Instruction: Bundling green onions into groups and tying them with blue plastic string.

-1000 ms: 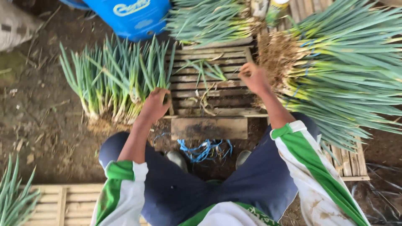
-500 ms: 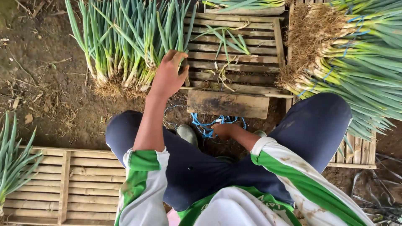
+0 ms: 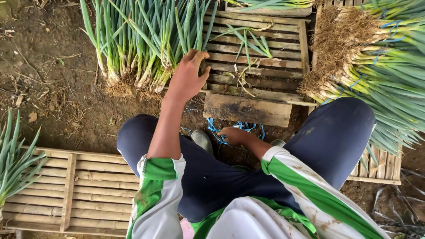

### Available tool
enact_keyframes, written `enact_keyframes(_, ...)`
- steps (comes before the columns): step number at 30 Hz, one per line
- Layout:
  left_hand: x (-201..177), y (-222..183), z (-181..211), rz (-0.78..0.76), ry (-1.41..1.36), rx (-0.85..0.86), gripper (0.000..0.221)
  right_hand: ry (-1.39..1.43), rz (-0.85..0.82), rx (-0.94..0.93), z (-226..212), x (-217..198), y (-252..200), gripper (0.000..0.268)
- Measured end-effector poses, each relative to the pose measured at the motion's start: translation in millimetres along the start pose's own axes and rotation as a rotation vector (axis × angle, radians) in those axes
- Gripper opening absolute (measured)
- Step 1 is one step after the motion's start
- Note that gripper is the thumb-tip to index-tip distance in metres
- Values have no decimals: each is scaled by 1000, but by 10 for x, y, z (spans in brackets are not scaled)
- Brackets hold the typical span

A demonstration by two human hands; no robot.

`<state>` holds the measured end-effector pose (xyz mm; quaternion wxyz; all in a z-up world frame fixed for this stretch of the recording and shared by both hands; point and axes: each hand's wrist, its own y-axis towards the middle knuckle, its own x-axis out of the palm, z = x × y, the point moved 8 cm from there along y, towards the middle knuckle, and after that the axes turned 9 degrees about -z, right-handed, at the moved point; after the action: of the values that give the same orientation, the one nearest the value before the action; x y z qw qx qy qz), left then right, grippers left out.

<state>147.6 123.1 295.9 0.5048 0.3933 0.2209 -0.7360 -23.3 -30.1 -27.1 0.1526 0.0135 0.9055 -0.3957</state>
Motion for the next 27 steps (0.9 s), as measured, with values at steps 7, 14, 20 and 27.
enact_keyframes(7,31,-59,104,-72,-5,-36,30,237,459,-137,-147,-817,-410,11)
enact_keyframes(14,289,-44,148,-195,-25,-91,31,564,712,-273,-740,-1663,-1680,14)
enact_keyframes(20,705,-45,477,-374,-309,-113,35,704,961,-436,-547,-2046,-2453,14)
enact_keyframes(27,806,-189,1069,-532,-556,-120,39,830,1106,-498,-230,-2009,-2790,19)
